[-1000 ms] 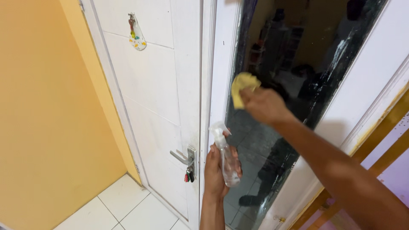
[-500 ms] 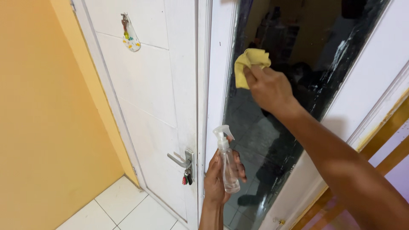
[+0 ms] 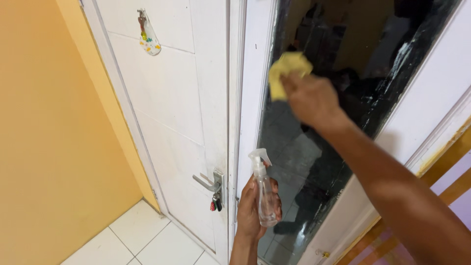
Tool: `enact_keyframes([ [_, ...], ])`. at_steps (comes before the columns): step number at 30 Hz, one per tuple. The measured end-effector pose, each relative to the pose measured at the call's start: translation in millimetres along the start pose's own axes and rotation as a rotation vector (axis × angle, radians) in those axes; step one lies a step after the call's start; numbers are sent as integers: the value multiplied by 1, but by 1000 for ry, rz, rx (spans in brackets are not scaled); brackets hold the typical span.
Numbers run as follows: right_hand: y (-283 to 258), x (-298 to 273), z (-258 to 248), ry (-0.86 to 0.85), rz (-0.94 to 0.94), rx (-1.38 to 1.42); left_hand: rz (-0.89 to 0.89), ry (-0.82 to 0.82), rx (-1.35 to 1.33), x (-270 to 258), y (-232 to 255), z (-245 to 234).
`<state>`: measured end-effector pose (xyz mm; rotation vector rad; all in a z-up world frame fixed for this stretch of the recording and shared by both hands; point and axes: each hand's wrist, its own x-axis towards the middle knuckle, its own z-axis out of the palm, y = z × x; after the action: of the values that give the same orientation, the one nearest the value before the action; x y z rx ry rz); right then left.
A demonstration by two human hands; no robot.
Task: The person sprays a cleaning solution onto a mirror and wipes it with a yellow cloth. The person repeatedly sprays and wipes different sections of the mirror surface.
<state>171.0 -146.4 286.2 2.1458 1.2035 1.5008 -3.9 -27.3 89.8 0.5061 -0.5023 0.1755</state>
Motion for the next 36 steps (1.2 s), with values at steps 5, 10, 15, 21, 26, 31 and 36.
enact_keyframes([
  [5,-8,-4,11,34,56,46,-30,11,16,-6,2,-3],
  [10,-51,-44,40,-240,-191,12,-25,30,7,-8,8,-2],
  [15,-38,-24,22,-521,-82,21,-16,20,2,-7,7,1],
  [21,2,-5,-4,28,47,-21,-10,25,-1,-8,5,-2],
  [26,-31,-32,30,-188,15,30,-4,16,13,-9,7,-4],
  [31,-41,-52,34,-193,-172,2,-26,18,5,-8,8,-2],
  [36,-2,-25,2,22,-25,-19,-30,25,16,-6,10,1],
])
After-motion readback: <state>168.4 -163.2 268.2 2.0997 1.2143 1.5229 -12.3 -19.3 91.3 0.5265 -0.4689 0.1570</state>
